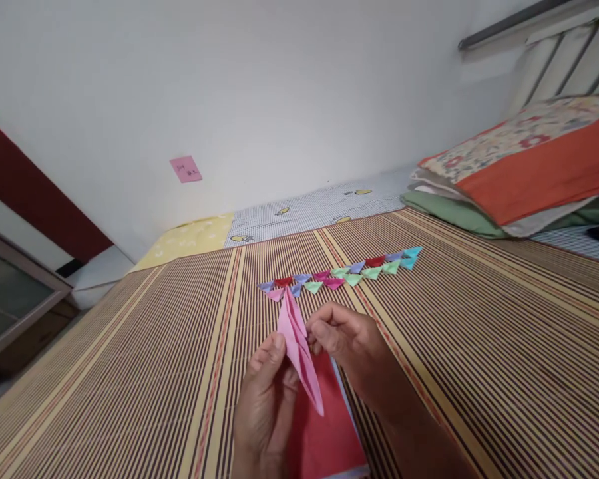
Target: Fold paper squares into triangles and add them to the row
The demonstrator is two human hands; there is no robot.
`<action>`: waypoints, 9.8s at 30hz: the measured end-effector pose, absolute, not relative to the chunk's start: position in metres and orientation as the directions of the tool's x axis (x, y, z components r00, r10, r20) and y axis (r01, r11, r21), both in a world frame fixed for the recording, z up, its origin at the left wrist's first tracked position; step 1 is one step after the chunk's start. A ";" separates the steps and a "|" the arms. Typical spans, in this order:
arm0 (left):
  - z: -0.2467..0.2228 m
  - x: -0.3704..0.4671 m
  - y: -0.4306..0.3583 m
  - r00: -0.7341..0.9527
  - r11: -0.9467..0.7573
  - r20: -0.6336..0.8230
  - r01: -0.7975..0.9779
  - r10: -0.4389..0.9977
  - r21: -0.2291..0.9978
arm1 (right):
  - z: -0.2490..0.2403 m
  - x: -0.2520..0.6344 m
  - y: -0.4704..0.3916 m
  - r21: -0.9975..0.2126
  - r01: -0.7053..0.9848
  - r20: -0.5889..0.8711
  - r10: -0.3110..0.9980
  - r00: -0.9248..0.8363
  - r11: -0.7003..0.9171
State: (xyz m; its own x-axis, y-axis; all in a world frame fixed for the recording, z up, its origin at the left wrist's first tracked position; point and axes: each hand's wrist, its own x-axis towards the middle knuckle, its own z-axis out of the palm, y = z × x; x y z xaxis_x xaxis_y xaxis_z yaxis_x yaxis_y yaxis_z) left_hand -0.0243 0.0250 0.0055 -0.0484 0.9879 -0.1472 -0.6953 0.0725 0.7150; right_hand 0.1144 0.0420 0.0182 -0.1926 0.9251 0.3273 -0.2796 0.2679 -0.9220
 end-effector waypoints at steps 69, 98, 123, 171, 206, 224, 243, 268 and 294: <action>0.003 -0.024 0.023 -0.304 -0.101 -0.078 -0.530 0.949 0.842 | 0.001 0.112 0.054 -0.931 0.140 0.297 0.921 -0.253 0.339; 0.001 -0.021 0.018 -0.153 -0.120 0.119 0.008 0.981 0.993 | 0.006 0.125 0.055 -0.954 -0.065 0.300 0.931 -0.209 0.292; 0.005 -0.022 0.017 -0.249 -0.173 0.147 -0.086 0.957 0.981 | 0.008 0.117 0.052 -0.793 0.213 0.584 0.812 0.002 0.570; 0.008 -0.022 0.016 -0.212 -0.085 0.070 -0.063 0.975 0.994 | 0.013 0.122 0.049 -0.831 0.126 0.541 0.840 -0.045 0.541; 0.003 -0.053 0.020 0.063 -0.031 0.031 -0.003 0.998 1.000 | -0.005 0.125 0.062 -0.974 -0.088 0.226 0.926 -0.302 0.209; -0.004 -0.062 0.024 -0.103 -0.006 -0.005 -0.102 0.995 0.995 | -0.006 0.126 0.060 -0.962 0.064 0.218 0.891 -0.398 0.264; -0.001 -0.054 0.029 -0.040 0.078 -0.112 -0.491 0.993 0.868 | 0.008 0.129 0.056 -0.852 0.048 0.467 0.798 -0.381 0.521; -0.003 -0.060 0.023 -0.022 0.019 -0.024 -0.183 0.999 0.983 | 0.001 0.117 0.055 -0.877 0.048 0.449 0.853 -0.267 0.477; 0.005 -0.049 0.019 -0.075 -0.107 0.105 -0.015 0.992 0.994 | -0.004 0.108 0.054 -0.940 -0.030 0.338 0.918 -0.205 0.340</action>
State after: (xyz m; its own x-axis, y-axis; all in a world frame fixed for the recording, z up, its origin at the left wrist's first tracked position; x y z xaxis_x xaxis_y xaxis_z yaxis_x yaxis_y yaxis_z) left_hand -0.0493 0.0189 0.0046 -0.0746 0.9916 0.1052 -0.0155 -0.1067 0.9942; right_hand 0.1081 0.0543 -0.0039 -0.2051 0.9183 0.3385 -0.0301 0.3397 -0.9400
